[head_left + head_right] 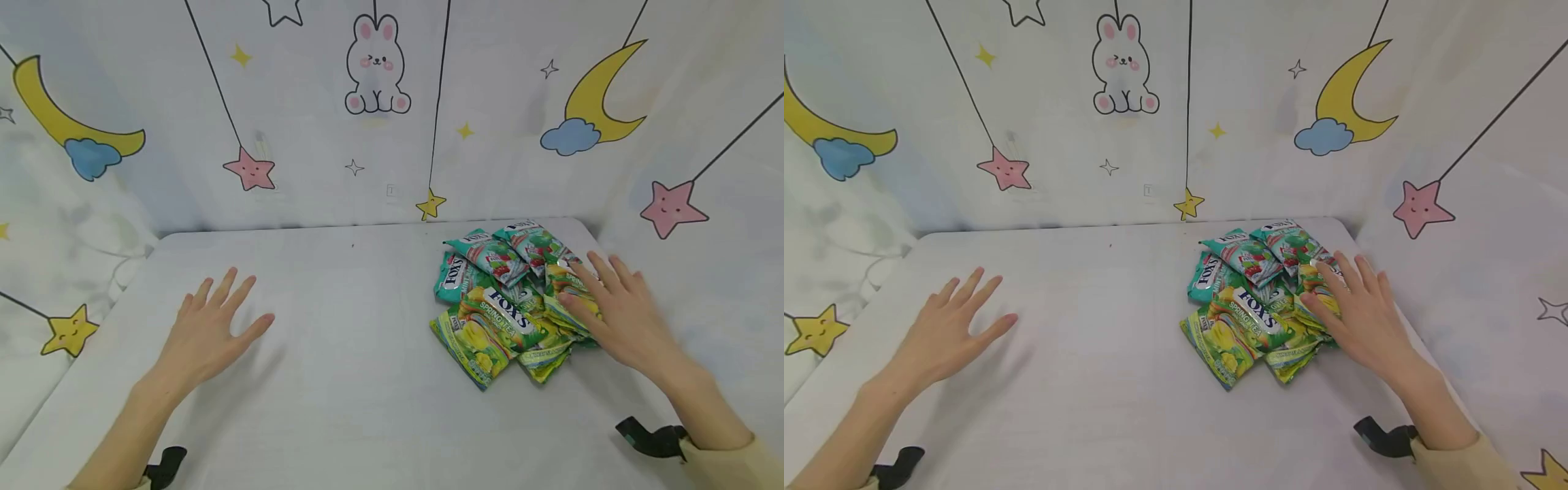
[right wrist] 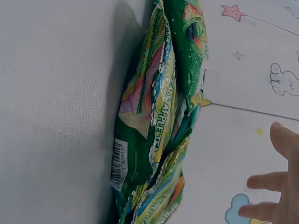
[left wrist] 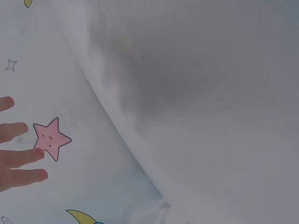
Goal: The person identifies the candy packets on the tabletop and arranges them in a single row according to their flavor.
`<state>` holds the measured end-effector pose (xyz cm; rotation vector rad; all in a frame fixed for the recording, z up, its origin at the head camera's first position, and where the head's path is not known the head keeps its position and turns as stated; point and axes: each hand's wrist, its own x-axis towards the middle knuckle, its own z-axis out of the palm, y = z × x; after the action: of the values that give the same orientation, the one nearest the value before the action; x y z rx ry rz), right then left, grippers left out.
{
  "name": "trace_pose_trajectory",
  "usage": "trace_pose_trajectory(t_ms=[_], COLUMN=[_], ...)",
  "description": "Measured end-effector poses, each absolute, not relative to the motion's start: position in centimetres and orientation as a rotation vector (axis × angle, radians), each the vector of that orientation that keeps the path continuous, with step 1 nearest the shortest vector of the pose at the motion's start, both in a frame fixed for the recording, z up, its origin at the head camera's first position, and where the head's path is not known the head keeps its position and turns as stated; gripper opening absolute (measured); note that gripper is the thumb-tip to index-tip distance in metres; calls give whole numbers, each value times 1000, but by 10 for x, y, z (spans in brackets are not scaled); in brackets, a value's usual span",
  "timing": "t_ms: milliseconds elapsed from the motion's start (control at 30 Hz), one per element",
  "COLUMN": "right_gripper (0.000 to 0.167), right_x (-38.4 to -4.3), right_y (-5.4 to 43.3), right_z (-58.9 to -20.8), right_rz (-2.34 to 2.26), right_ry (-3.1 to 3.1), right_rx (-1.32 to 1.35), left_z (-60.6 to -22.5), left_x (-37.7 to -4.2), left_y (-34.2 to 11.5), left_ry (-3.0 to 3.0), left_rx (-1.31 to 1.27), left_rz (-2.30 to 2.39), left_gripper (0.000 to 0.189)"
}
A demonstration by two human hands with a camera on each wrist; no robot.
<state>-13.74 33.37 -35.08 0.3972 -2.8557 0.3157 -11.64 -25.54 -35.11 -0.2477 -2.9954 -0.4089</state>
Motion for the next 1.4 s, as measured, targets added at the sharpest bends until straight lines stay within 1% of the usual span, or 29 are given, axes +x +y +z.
trace_pose_trajectory(t_ms=[333, 667, 800, 1033, 1267, 1400], right_gripper=[60, 52, 48, 34, 37, 36], right_x=[-139, -139, -142, -148, -151, -152], right_y=[315, 294, 289, 284, 286, 290], right_z=[-352, -358, -358, -357, -356, -358], right_rz=[480, 574, 617, 618, 665, 713], right_ry=[-2830, -2836, -2811, -2797, -2897, -2931], right_rx=[456, 487, 517, 574, 531, 518], left_z=[-350, -345, -346, -349, -353, -359], left_x=[-127, -137, -143, -156, -168, -173], left_y=[-227, -183, -162, -121, -80, -63], left_ry=[-3021, -3066, -3047, -2992, -2983, -3018], left_rx=[-311, -348, -393, -495, -595, -661], left_rz=[-456, -656, -730, -926, -1119, -1207], left_gripper=[80, 73, 64, 48, 41, 42])
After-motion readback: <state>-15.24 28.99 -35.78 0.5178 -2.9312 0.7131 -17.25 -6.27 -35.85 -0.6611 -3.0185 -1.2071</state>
